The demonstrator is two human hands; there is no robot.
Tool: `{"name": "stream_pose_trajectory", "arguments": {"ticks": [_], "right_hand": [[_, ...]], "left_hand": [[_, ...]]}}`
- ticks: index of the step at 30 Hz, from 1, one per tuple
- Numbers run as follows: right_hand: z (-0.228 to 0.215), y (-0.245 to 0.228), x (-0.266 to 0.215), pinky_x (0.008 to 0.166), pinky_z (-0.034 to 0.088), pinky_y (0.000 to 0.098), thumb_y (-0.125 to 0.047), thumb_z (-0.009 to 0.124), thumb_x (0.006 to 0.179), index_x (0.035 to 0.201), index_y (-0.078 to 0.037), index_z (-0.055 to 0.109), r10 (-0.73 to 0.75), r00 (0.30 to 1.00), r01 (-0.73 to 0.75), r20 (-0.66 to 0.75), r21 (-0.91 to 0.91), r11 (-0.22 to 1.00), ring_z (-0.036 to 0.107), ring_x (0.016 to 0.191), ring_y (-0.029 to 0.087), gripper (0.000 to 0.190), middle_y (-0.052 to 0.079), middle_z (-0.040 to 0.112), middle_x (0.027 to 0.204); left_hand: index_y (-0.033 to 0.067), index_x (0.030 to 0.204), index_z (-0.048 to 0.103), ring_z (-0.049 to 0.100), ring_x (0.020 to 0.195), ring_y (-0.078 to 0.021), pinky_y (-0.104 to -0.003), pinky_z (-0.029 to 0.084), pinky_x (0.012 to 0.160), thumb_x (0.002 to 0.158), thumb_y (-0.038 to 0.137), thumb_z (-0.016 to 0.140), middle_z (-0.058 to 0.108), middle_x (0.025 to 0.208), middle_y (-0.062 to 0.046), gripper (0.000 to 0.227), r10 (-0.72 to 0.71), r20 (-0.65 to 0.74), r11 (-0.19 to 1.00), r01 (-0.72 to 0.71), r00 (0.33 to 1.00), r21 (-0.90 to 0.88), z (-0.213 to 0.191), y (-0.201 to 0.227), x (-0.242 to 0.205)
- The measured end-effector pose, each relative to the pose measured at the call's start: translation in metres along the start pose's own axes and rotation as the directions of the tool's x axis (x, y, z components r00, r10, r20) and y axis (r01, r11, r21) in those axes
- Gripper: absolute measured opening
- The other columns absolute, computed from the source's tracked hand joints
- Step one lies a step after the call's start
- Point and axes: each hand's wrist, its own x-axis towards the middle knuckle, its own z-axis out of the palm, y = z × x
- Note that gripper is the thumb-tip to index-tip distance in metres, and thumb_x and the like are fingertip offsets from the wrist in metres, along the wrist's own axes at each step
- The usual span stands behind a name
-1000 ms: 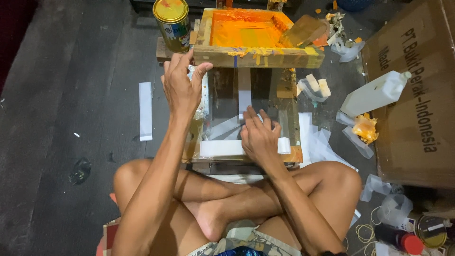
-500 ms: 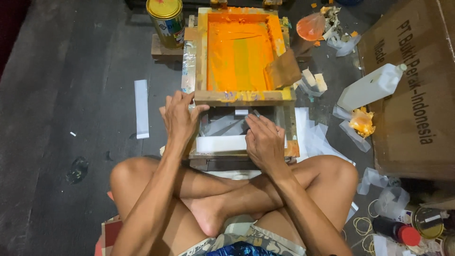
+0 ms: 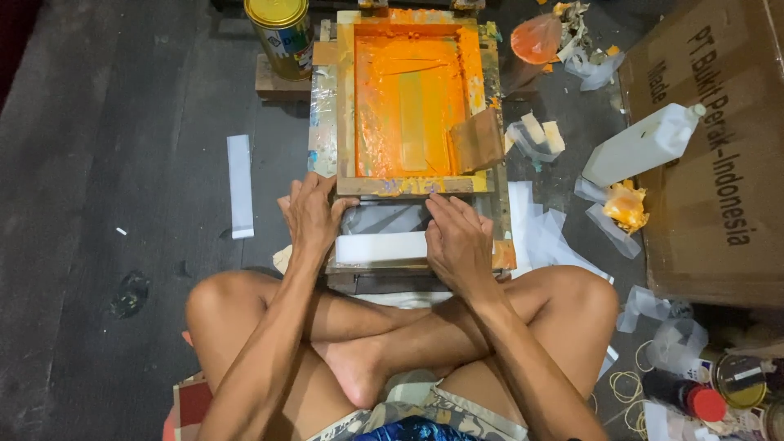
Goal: The person sits cross-legged on the floor and uses a squeegee to spread orange ink across a screen printing frame. They repeatedly pull the ink across the screen, lift the frame to remove a white strip, and place a new strip underneath to continue the process.
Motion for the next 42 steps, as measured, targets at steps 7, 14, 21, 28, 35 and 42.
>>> {"name": "stream_pose_trajectory", "arguments": {"ticks": [7,14,21,28,35,42], "right_hand": [[-0.007,-0.002,0.005,0.098,0.043,0.0472,-0.019,0.056,0.099,0.132,-0.018,0.071,0.008,1.0,-0.008,0.013,-0.011,1.0,0.061,0.129,0.028,0.036,0.003,0.07,0.135],[-0.015,0.051,0.049,0.087,0.054,0.044,-0.014,0.065,0.099,0.129,0.001,0.066,0.241,0.928,-0.164,-0.283,0.271,0.948,0.065,0.104,0.039,0.034,0.018,0.067,0.107],[0.043,0.129,0.072,0.089,0.05,0.0519,-0.05,0.083,0.082,0.111,-0.004,0.073,0.476,0.875,-0.448,-0.088,0.225,0.865,0.065,0.104,0.044,0.055,0.018,0.064,0.102],[-0.003,0.054,0.145,0.08,0.055,0.0489,-0.022,0.073,0.096,0.119,-0.012,0.07,0.264,0.965,-0.238,0.001,0.439,0.867,0.068,0.099,0.044,0.025,0.017,0.067,0.095],[0.031,0.071,0.22,0.079,0.058,0.0466,-0.009,0.066,0.099,0.117,-0.015,0.069,0.045,0.996,-0.075,0.073,0.489,0.869,0.068,0.099,0.041,0.019,0.015,0.068,0.095],[0.036,0.073,0.238,0.085,0.059,0.0526,-0.003,0.067,0.098,0.118,-0.015,0.064,-0.027,0.991,-0.038,0.129,0.478,0.878,0.065,0.106,0.045,0.023,0.018,0.07,0.099]], "left_hand": [[0.0198,0.121,0.075,0.053,0.097,-0.0275,-0.046,0.038,0.085,0.086,0.03,0.082,0.058,0.099,-0.002,0.037,-0.027,0.032,1.0,0.026,0.999,0.01,-0.001,-0.001,0.004],[-0.0057,0.146,0.049,0.053,0.11,-0.0401,-0.05,0.042,0.09,0.089,0.065,0.07,0.054,0.124,-0.02,0.093,-0.079,0.1,0.997,0.08,0.992,-0.009,0.031,0.01,0.05],[-0.0065,0.155,0.031,0.044,0.125,-0.0397,-0.048,0.036,0.101,0.103,0.058,0.05,0.045,0.14,-0.023,0.085,-0.2,0.019,0.973,0.197,0.98,0.124,0.03,0.058,0.088],[-0.0015,0.153,0.038,0.045,0.128,-0.0402,-0.048,0.036,0.102,0.105,0.043,0.055,0.046,0.139,-0.021,0.067,-0.075,-0.058,0.984,0.083,0.996,0.158,0.038,0.052,0.119],[0.0062,0.153,0.045,0.047,0.136,-0.038,-0.049,0.034,0.111,0.108,0.023,0.054,0.053,0.138,-0.021,0.048,0.153,-0.067,0.984,-0.145,0.986,0.101,0.046,0.049,0.152],[0.0172,0.147,0.053,0.053,0.136,-0.024,-0.047,0.031,0.115,0.103,0.028,0.064,0.068,0.127,-0.007,0.047,0.3,-0.023,0.946,-0.295,0.954,0.135,0.076,0.021,0.196]]}}
